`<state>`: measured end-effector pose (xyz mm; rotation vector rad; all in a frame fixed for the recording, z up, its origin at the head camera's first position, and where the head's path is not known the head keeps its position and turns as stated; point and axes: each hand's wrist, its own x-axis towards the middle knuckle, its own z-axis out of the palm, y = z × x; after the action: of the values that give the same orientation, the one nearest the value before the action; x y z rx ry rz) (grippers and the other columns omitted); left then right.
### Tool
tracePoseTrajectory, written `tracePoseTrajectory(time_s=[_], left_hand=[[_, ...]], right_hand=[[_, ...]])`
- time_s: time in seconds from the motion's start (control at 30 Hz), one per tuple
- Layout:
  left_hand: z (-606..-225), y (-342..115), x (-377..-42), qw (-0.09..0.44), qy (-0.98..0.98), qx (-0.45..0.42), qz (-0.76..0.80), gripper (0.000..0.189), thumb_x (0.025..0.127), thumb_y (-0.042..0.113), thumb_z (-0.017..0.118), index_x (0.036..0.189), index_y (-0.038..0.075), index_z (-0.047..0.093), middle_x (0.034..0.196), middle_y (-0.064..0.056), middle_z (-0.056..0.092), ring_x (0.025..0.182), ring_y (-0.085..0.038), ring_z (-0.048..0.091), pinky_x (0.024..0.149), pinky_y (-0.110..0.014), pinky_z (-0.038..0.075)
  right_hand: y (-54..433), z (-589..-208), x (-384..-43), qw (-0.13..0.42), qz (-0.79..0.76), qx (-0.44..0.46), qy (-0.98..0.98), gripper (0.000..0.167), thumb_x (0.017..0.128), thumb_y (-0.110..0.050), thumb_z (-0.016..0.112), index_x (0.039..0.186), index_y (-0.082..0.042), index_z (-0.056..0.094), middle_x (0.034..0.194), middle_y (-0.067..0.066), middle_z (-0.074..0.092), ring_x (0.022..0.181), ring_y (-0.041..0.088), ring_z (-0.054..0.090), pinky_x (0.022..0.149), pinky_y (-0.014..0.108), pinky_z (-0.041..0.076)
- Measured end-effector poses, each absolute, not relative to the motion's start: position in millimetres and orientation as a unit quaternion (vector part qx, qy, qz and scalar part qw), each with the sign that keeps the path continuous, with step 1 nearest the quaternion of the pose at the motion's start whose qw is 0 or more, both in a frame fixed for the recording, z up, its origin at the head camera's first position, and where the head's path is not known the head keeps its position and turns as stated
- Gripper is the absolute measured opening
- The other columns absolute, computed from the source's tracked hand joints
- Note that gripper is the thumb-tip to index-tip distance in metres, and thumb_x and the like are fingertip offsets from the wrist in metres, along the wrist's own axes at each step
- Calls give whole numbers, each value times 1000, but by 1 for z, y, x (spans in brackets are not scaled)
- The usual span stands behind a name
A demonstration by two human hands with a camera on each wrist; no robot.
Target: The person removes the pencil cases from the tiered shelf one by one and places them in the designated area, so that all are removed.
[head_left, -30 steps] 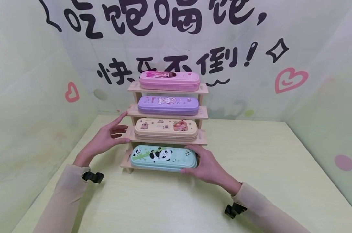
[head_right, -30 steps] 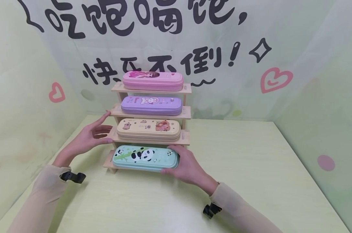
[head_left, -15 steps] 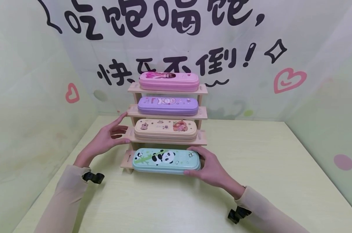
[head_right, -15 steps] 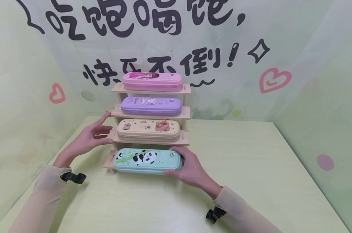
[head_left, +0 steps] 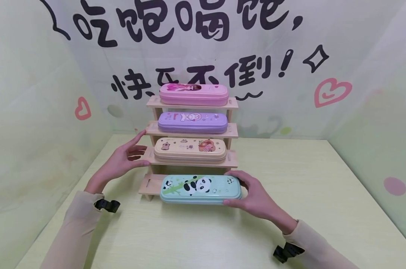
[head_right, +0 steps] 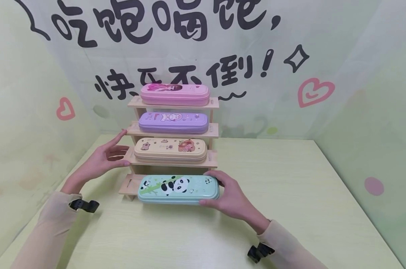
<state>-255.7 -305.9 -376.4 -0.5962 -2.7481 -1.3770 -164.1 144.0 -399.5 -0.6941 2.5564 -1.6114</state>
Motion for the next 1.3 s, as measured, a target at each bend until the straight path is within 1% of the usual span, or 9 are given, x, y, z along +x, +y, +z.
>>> tracePoseTrajectory(time_s=[0.17, 0.27, 0.4, 0.53, 0.63, 0.8, 1.0, 1.17, 1.3], left_hand=[[-376, -306, -255, 6, -877, -193, -441, 107, 91, 22, 87, 167, 47, 17, 148, -28, 55, 134, -43, 57, 110, -62, 46], [-375, -305, -255, 8, -877, -194, -439, 107, 91, 21, 87, 168, 46, 17, 147, -29, 56, 133, -44, 58, 110, -61, 46], [-375, -305, -254, 7, -878, -193, -439, 107, 90, 21, 87, 168, 44, 17, 146, -29, 57, 131, -44, 59, 110, -60, 46], [-375, -305, -255, 6, -877, -194, -440, 108, 90, 21, 88, 168, 45, 18, 145, -28, 57, 131, -43, 59, 110, -59, 46], [-376, -306, -256, 8, -878, -192, -438, 108, 90, 21, 88, 168, 46, 18, 145, -27, 58, 130, -42, 60, 110, -58, 47], [-377, -306, -256, 13, -877, -194, -439, 108, 89, 19, 88, 169, 42, 18, 144, -26, 59, 129, -42, 61, 109, -56, 48], [-377, -308, -255, 12, -878, -194, -438, 108, 90, 19, 88, 169, 43, 18, 144, -27, 59, 130, -42, 60, 109, -55, 48], [-377, -308, -256, 14, -877, -193, -439, 108, 89, 19, 88, 168, 43, 19, 143, -26, 60, 129, -42, 61, 109, -55, 48], [-376, -307, -257, 12, -877, -196, -438, 108, 89, 19, 88, 168, 44, 19, 143, -26, 60, 128, -42, 62, 109, -56, 48]], right_hand=[[158, -398, -162, 15, -517, -217, 828, 79, 77, -19, 97, 145, -3, 58, 137, 4, 62, 124, 25, 59, 113, 50, 47], [167, -397, -160, 11, -516, -219, 828, 78, 78, -20, 96, 144, -4, 59, 138, 5, 62, 124, 25, 59, 112, 42, 48], [180, -397, -157, 6, -518, -221, 826, 75, 79, -18, 95, 143, -5, 59, 137, 6, 62, 122, 27, 60, 109, 28, 48], [193, -397, -153, -4, -518, -221, 826, 73, 80, -16, 95, 142, -5, 60, 136, 7, 62, 120, 26, 60, 106, 20, 47], [203, -398, -150, -10, -516, -225, 826, 72, 80, -15, 95, 142, -5, 60, 136, 7, 63, 118, 23, 61, 104, 19, 47], [219, -401, -148, -23, -520, -242, 819, 70, 81, -10, 94, 142, -5, 60, 135, 8, 63, 115, 17, 62, 101, 16, 47], [239, -400, -148, -33, -505, -252, 825, 67, 82, -6, 92, 141, -7, 60, 132, 8, 63, 110, 15, 62, 97, 14, 47], [260, -395, -147, -39, -491, -252, 833, 69, 81, -1, 91, 142, -8, 60, 129, 8, 64, 107, 14, 62, 94, 14, 46], [277, -391, -145, -40, -488, -258, 833, 70, 82, 3, 89, 144, -7, 59, 131, 8, 63, 109, 14, 60, 96, 13, 45]])
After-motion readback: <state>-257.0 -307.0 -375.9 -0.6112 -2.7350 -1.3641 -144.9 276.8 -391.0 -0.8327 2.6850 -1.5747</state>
